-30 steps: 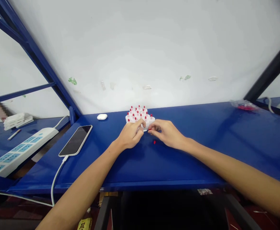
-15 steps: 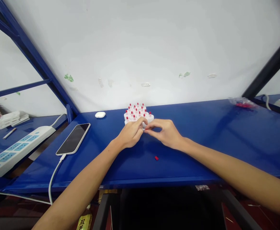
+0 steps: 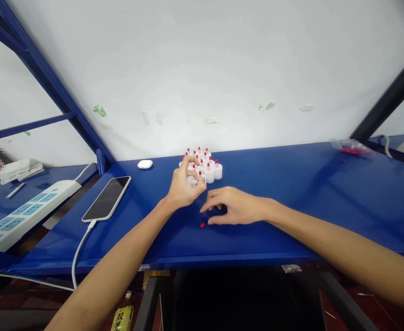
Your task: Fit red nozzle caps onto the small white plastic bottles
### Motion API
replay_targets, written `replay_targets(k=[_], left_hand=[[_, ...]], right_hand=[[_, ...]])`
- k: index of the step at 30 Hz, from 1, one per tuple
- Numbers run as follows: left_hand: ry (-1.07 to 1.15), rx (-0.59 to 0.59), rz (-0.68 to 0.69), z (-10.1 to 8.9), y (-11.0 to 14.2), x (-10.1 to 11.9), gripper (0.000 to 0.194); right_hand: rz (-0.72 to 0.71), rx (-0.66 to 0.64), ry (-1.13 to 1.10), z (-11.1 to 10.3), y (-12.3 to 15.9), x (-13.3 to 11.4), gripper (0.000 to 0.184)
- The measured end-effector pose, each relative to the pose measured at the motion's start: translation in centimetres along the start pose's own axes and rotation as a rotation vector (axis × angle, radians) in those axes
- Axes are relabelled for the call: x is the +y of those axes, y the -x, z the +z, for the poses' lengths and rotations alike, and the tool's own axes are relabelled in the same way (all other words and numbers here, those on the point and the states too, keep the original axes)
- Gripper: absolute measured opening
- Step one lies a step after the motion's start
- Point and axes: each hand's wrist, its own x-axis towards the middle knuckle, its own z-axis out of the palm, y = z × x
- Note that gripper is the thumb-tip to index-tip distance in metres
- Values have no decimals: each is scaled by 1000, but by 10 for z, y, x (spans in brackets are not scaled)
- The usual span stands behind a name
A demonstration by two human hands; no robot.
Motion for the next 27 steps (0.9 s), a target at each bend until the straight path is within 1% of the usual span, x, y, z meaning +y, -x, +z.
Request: replay_targets(k=[1,3,6,9,12,13,15,17,18,19,21,23,24,25,27], left_hand=[[6,6,-13,0,-1,0,35],[13,6,-28,0,-2,1,38],[21,-22,-44,1,-2,1,38],[30,-50,-57,1,-2,1,36],[23,-35,-40,-1,-3,2,33],[16,-28,-28,-2,-3,2,33],[-4,-26,-11,-3,-3,2,34],[-31,-39,7,-3,-2,1,36],[-44,-45,18,-3,-2,0,37],[-57,-52,32,-3,-1,-1,36],[-80,-82,71,-3,1,-6,34],[-91,-138,121,-3,2,-11,33],[-95,-168,146,-4,2,-14,33],[-100,-190,170,-4,2,-16,34],[-120,-211,200,-5,2,-18,34]], right_hand=[[-22,-52,23,1,0,-1,30],[-34,-81,55,6,-1,-1,28],[-35,-56,31,12,-3,0,21],[-24,-7,-2,16,-4,-1,19],[-21,1,17,19,-4,-4,30],[-31,-6,28,20,-4,-5,30],[-63,-18,37,21,-4,-6,22],[-73,11,4,21,-5,-5,16],[-59,58,-40,20,-5,-3,13],[-27,133,-98,19,-5,-1,11],[66,351,-234,14,-6,4,8],[135,550,-335,8,-6,9,10],[145,611,-351,5,-6,11,12],[141,643,-345,4,-6,12,14],[115,652,-304,3,-6,12,15]])
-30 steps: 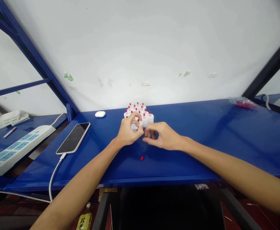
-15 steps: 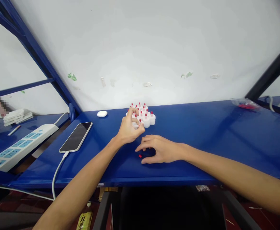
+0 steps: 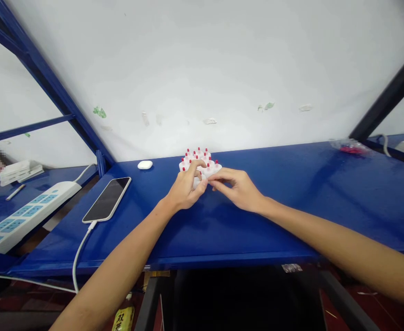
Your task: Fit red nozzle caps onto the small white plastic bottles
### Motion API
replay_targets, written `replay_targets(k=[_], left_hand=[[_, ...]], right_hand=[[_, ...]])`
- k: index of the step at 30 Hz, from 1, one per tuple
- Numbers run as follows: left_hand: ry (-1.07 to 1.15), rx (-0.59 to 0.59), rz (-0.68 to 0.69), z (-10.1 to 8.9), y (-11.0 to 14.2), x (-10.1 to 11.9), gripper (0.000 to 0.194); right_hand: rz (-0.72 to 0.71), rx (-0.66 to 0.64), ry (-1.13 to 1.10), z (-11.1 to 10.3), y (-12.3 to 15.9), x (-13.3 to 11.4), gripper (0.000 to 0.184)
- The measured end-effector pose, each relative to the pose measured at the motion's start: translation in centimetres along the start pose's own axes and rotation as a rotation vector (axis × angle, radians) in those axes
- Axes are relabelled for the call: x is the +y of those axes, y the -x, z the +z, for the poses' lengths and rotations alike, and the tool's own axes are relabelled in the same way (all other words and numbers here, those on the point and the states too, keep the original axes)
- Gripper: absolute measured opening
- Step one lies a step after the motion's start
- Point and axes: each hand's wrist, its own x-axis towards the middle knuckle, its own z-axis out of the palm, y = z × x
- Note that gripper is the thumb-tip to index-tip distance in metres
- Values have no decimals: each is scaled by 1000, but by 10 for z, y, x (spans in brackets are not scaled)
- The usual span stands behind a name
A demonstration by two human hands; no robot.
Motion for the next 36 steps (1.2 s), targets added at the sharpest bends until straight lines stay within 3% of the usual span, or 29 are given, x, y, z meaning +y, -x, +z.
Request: replay_targets(k=[7,11,14,16,18,23,27,29,36], left_hand=[[-53,-84,0,3,-3,6,36],[-115,138,-109,1,-4,4,36],[-72,328,-157,0,-3,0,37],[-15,386,-168,2,-2,-1,39],[74,384,-164,5,-1,1,40],[259,314,-144,15,0,12,42],[302,323,-110,20,0,19,45],[323,329,-79,22,0,20,44],[332,317,-36,22,1,21,45]], right_hand=[[-145,57,143,5,0,-1,10],[-82,125,258,-11,-6,6,13],[-44,-60,403,-23,-10,18,15],[-27,-174,463,-27,-10,24,16],[-29,-152,473,-27,-10,26,16],[-127,97,305,-17,-6,7,17],[-101,44,57,-1,1,-11,14],[-118,29,49,5,4,-15,7],[-142,78,66,8,4,-18,9]])
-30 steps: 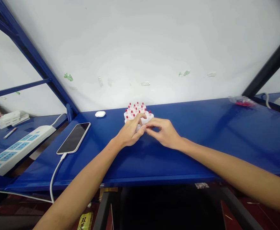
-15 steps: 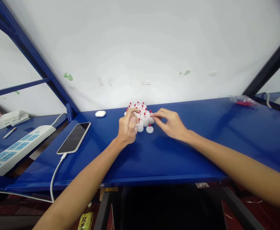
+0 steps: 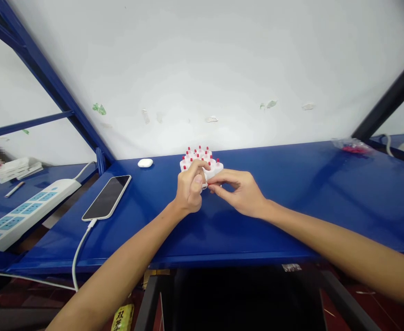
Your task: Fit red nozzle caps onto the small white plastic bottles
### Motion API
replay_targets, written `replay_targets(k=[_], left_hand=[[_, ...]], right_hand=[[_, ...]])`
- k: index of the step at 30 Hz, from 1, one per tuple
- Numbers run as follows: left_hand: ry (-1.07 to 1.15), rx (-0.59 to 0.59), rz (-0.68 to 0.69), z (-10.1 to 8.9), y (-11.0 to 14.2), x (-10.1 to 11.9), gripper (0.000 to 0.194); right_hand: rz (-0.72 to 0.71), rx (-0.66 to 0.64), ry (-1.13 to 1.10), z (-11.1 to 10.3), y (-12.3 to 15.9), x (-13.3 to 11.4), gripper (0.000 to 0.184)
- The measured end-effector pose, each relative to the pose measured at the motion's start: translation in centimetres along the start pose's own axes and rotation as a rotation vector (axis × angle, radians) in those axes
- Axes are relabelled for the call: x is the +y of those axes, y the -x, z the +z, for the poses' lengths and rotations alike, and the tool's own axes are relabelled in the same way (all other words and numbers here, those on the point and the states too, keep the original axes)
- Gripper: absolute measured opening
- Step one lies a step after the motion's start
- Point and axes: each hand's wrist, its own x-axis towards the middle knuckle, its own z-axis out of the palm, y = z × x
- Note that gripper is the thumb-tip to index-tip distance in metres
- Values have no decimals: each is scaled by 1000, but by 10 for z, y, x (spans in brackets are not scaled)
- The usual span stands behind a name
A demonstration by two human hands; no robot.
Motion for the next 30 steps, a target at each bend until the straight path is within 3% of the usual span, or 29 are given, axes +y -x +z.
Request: replay_targets(k=[5,10,13,18,23,28,30], left_hand=[[31,-17,-61,4,2,2,47],[355,4,-354,19,-2,10,38],[423,31,-475,26,-7,12,38],[567,6,-560,26,-13,18,44],[704,-128,-590,23,-12,25,53],[746,-157,-686,17,-14,28,62],[779,-176,-708,14,-16,28,65]], right_hand=[[-49,-19,34,-3,-1,-2,12],[-185,-4,122,-3,0,-1,20],[-202,-7,202,-2,0,2,25],[-235,-63,461,-3,-1,14,50],[-241,-48,454,-14,-5,19,42],[-215,-22,378,-26,-9,14,20],[-197,17,393,-30,-11,14,20]])
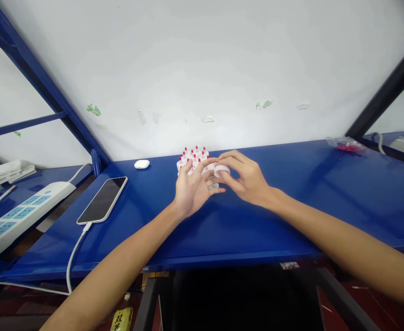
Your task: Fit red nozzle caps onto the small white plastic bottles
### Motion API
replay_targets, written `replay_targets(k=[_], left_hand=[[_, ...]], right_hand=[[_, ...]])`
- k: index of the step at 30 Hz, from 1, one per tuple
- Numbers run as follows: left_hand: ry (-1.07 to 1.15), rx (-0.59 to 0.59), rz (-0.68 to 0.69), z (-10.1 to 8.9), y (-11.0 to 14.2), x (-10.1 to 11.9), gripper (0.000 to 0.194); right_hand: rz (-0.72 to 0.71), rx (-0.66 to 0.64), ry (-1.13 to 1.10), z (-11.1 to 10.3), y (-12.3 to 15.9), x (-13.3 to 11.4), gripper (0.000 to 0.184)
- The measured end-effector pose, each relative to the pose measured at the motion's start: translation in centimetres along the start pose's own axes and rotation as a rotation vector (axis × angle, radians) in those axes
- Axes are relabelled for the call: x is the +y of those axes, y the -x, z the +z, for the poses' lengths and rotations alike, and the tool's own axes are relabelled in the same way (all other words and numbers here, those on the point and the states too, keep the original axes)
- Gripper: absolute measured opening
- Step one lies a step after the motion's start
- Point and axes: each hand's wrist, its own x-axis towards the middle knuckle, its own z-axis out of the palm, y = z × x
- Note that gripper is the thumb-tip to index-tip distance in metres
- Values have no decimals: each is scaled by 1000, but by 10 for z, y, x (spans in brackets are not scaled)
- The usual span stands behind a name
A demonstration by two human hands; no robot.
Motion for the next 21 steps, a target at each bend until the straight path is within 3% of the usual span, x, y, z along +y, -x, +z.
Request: replay_targets(k=[6,10,15,18,21], left_hand=[[-19,-5,6,-8,-3,0,64],[-291,102,277,-22,-5,-8,53],[-913,272,703,-55,-4,-7,47],[-1093,350,821,-74,-7,2,46],[-1063,374,794,-72,-3,10,43]], right_hand=[[58,-31,30,-2,-3,13,29],[91,-2,23,-1,-3,19,27],[159,34,3,-6,-6,27,20],[210,31,-5,-10,-7,40,21],[248,-24,39,-11,-5,54,23]])
